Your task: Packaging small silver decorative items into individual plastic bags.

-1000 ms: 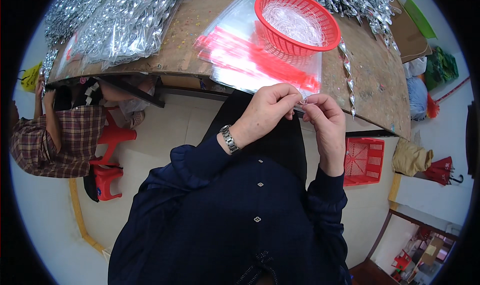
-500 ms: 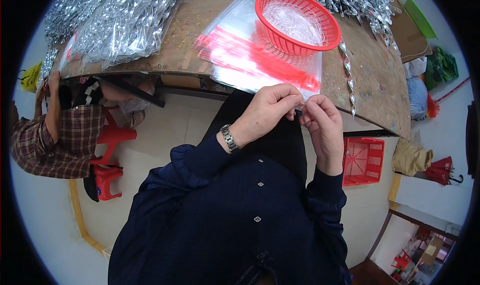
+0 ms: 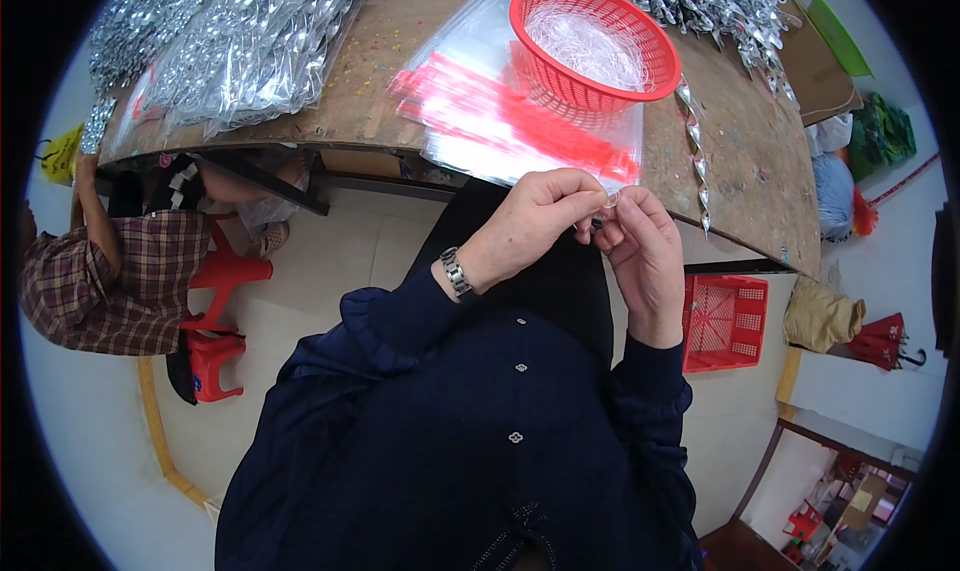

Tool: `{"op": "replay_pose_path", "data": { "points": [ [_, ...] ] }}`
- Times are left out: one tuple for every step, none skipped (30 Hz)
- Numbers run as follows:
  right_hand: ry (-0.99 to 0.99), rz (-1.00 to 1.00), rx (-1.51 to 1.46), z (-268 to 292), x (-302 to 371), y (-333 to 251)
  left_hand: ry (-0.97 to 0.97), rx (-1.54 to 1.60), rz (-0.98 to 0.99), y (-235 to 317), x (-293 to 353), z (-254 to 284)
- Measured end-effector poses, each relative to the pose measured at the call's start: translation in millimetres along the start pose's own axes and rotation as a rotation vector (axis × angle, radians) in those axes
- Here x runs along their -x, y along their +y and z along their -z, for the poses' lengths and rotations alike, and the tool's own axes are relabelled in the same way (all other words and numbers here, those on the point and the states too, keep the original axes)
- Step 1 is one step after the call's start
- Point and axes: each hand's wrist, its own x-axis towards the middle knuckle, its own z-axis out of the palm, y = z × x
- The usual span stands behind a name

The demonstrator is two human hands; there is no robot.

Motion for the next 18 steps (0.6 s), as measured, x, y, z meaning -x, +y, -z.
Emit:
{"op": "replay_pose_path", "data": {
  "points": [
    [0.004,0.006,0.038,0.2,-0.8,0.3,-0.007,-0.006,0.0,0.2,0.1,0.4],
    [0.007,0.013,0.076,0.4,-1.3,0.5,-0.006,-0.006,0.0,0.5,0.3,0.7],
    [0.007,0.013,0.077,0.4,-1.5,0.1,-0.012,-0.025,0.001,1.1,0.3,0.9],
    [0.01,0.014,0.079,0.3,-1.5,-0.5,-0.017,-0.044,0.002,1.6,0.3,0.9],
    [0.012,0.014,0.08,0.1,-1.6,-1.0,-0.017,-0.044,0.001,2.1,0.3,0.6],
    [0.013,0.015,0.08,-0.2,-1.6,-1.4,-0.025,-0.057,-0.001,2.3,0.2,0.1],
    [0.019,0.021,0.071,-0.7,-1.5,-1.7,-0.034,-0.069,-0.003,2.4,0.0,-0.2],
    [0.026,0.028,0.062,-1.1,-1.5,-2.0,-0.035,-0.069,-0.002,2.3,-0.1,-0.5],
    [0.026,0.028,0.062,-1.4,-1.7,-2.3,-0.034,-0.073,-0.002,2.2,-0.2,-0.7],
    [0.026,0.033,0.071,-1.6,-1.9,-2.5,-0.033,-0.076,-0.001,2.1,-0.2,-0.9],
    [0.026,0.039,0.08,-1.7,-2.0,-2.6,-0.032,-0.076,-0.001,1.8,-0.3,-0.7],
    [0.026,0.039,0.08,-1.7,-2.1,-2.5,-0.033,-0.088,-0.006,1.3,-0.6,-0.4],
    [0.031,0.042,0.086,-1.7,-2.2,-2.3,-0.034,-0.1,-0.01,1.0,-0.8,-0.1],
    [0.035,0.045,0.093,-1.7,-2.3,-2.1,-0.034,-0.1,-0.01,1.2,-0.9,-0.1],
    [0.035,0.045,0.093,-1.7,-2.3,-2.4,-0.033,-0.116,-0.006,1.6,-1.0,-0.2],
    [0.035,0.048,0.103,-1.8,-2.3,-2.7,-0.033,-0.132,-0.002,1.9,-1.0,-0.3],
    [0.035,0.052,0.113,-1.8,-2.3,-2.9,-0.032,-0.131,-0.002,2.0,-1.0,-0.4],
    [0.035,0.052,0.113,-1.2,-2.5,-2.7,-0.034,-0.125,-0.001,1.9,-1.0,-0.6]
  ]
}}
